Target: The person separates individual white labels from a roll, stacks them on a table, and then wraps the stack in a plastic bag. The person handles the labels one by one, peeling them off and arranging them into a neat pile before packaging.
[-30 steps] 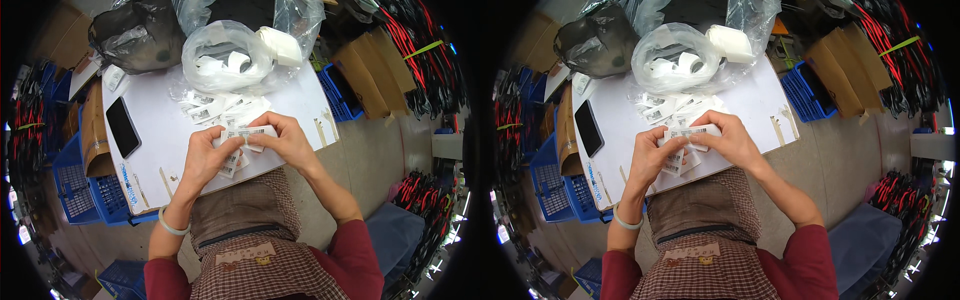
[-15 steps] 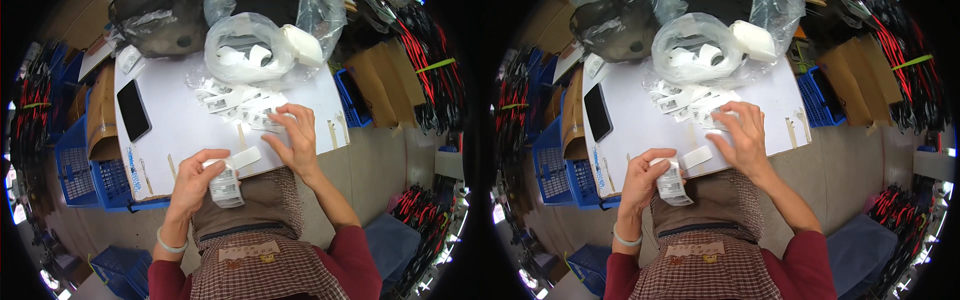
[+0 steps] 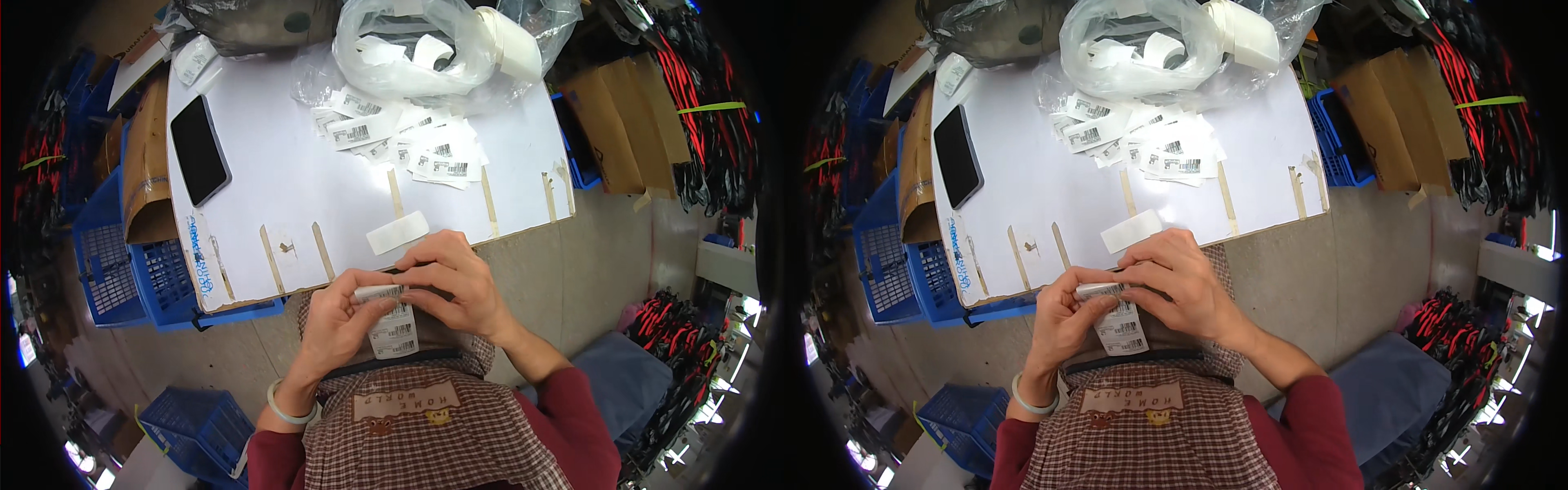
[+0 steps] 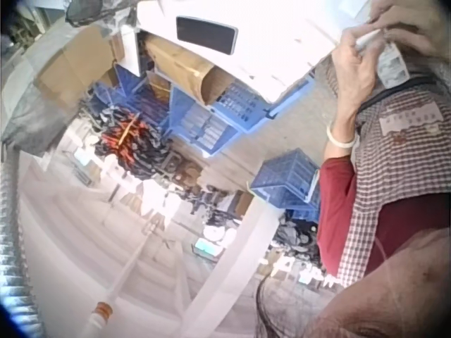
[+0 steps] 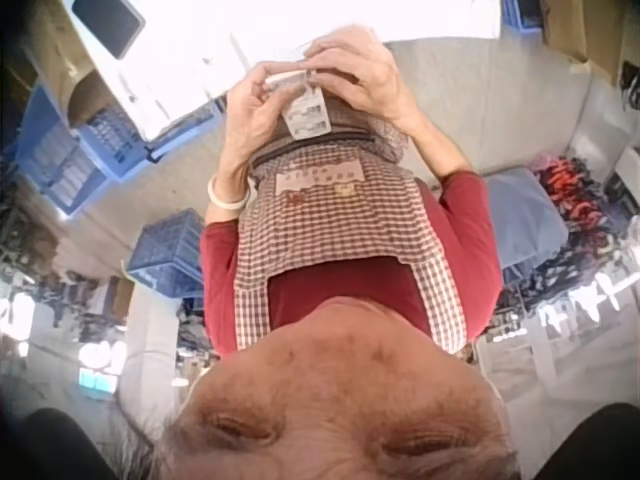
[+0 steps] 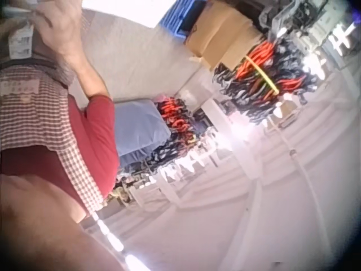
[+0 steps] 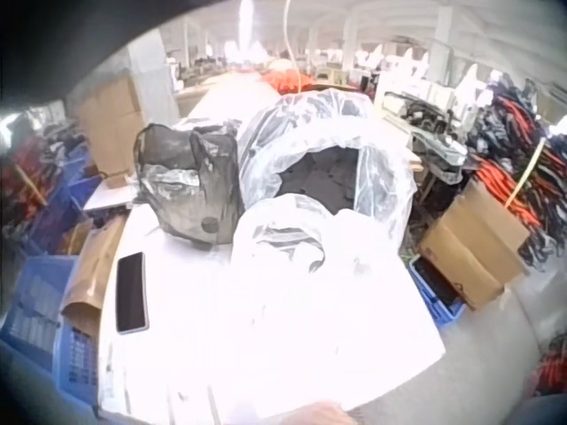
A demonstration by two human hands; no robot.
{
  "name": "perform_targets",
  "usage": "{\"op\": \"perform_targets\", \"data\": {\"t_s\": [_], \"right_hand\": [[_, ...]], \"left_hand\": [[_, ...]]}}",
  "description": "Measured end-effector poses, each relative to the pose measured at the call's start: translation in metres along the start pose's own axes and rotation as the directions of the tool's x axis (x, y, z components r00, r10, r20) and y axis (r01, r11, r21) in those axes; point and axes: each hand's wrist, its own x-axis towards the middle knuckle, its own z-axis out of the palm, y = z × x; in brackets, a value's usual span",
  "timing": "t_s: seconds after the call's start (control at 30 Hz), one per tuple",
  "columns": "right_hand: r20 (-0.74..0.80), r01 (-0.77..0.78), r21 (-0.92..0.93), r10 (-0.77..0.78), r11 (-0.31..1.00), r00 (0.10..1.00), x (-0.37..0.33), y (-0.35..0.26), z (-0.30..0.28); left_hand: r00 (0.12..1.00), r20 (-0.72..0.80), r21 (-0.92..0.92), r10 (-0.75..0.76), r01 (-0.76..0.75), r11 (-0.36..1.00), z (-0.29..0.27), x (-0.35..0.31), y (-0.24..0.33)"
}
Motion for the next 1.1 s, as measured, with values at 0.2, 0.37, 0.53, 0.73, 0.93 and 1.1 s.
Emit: {"op": "perform_targets", "data": {"t_s": [0.2, 0.37, 0.53, 0.73, 0.93, 1.1], "right_hand": [[-0.01, -0.018, -0.037, 0.018, 0.999, 1.0, -0.009, -0.01, 0.011], [0.024, -0.135, 0.169, 0.133, 0.976, 0.991, -0.007, -0.006, 0.006], [0.047, -0.463, 0.487, 0.508, 0.74, 0.86, 0.022, 0.016, -0.034], [0.243, -0.625, 0.155, 0.584, 0.765, 0.775, 0.053, 0.02, -0.016], [0.222, -0.555, 0.02, 0.537, 0.832, 0.814, 0.051, 0.032, -0.002], [0.213, -0.566, 0.027, 0.549, 0.824, 0.809, 0.051, 0.032, 0.0]], "left_hand": [[0.99, 0.01, 0.1, -0.139, 0.137, 0.985, -0.003, -0.007, -0.01], [0.967, -0.01, 0.087, -0.256, 0.256, 0.963, -0.004, -0.011, -0.004], [0.95, -0.165, 0.038, -0.266, 0.275, 0.961, -0.035, -0.019, -0.008], [0.967, -0.212, 0.265, -0.139, 0.194, 0.945, -0.029, 0.028, 0.004], [0.956, -0.278, 0.621, -0.094, 0.253, 0.742, -0.026, 0.062, 0.005], [0.961, -0.257, 0.582, -0.099, 0.236, 0.778, -0.031, 0.062, 0.0]]}}
